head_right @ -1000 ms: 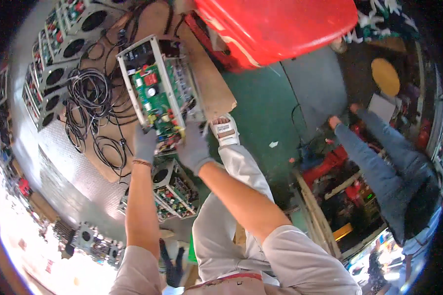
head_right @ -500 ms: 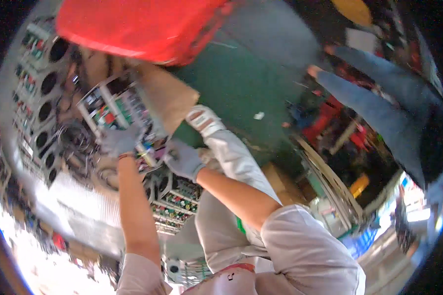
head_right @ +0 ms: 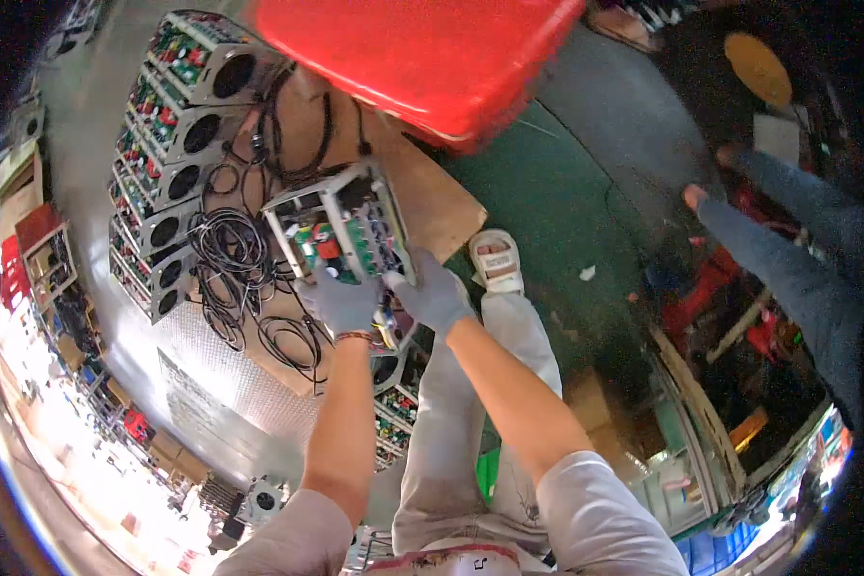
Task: Testing and sorting electronic power inverter units on a warehouse floor using probes.
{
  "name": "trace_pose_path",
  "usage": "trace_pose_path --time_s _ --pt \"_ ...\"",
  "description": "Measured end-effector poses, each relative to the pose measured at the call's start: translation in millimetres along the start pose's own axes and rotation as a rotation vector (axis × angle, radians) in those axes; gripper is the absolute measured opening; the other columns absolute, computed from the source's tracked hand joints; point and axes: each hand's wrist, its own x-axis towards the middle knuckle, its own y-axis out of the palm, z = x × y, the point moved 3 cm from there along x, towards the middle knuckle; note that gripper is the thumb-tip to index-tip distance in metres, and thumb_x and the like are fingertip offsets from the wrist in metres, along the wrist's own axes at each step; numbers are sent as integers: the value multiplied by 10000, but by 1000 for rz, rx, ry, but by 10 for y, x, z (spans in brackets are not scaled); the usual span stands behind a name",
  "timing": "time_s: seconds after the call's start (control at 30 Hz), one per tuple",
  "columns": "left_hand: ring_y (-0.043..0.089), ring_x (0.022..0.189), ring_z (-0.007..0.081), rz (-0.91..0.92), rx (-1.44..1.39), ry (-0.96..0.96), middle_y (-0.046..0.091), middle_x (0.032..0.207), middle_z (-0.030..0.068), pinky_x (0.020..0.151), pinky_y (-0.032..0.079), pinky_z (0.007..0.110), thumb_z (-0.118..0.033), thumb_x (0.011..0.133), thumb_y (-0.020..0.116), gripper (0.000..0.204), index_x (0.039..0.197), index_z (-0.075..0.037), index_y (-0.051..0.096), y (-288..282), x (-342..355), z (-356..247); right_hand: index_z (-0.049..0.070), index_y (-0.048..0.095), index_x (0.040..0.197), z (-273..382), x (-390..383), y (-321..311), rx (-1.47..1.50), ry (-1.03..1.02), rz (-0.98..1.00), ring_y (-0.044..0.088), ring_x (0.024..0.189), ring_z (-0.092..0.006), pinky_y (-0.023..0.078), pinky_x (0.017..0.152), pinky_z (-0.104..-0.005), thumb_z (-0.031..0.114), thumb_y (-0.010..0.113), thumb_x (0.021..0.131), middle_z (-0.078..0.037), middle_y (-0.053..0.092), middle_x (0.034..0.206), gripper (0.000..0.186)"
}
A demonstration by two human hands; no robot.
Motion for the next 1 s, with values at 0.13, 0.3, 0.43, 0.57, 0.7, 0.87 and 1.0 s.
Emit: trace_pose_path --time_s 0.13,0.3,0.43,0.57,0.7,0.87,1.0 --pt "237 1341 455 -44 26 134 221 1440 306 1119 177 506 -250 668 720 732 1334 -134 439 -6 103 -67 -44 502 1255 476 571 220 -149 -240 13 549 1136 -407 440 950 -392 316 604 878 -282 589 1148 532" --pt "232 1304 499 -40 -202 116 240 1400 323 1074 229 563 -271 591 769 785 1288 -87 459 -151 96 162 -63 513 1242 659 1643 217 -352 164 64 567 1120 -381 444 936 -389 391 501 917 -301 595 1117 559" --pt "259 1262 532 -216 -369 173 258 1369 339 1022 274 603 -269 571 762 787 1271 -75 461 -96 49 465 -73 535 1194 502 2508 766 -570 33 177 646 975 -301 491 840 -380 441 465 921 -242 654 990 587" --pt "305 1207 554 -297 -450 180 270 1338 359 967 311 627 -251 537 759 811 1267 -78 452 50 29 601 -19 614 811 638 2815 1254 -18 270 244 610 689 -286 471 709 -420 355 532 866 -133 608 692 387" --pt "315 1200 550 -287 -492 109 268 1332 370 944 323 636 -276 501 789 872 1278 -95 438 65 -79 697 66 588 782 1372 2144 1099 63 35 235 540 681 -126 426 679 -257 175 580 823 -46 561 720 117" --pt "358 1161 550 -282 -539 128 296 1318 365 867 361 622 -313 458 824 802 1144 -94 471 11 -331 1038 48 601 921 2069 1321 496 261 -71 266 528 705 -105 443 756 -260 135 571 864 1 581 768 108" --pt "354 1173 551 -376 -559 189 300 1328 346 889 349 639 -348 483 806 760 1124 -114 473 79 -495 1188 30 592 999 2474 1171 383 402 24 501 574 693 -122 498 834 -363 169 530 946 -27 524 739 162"
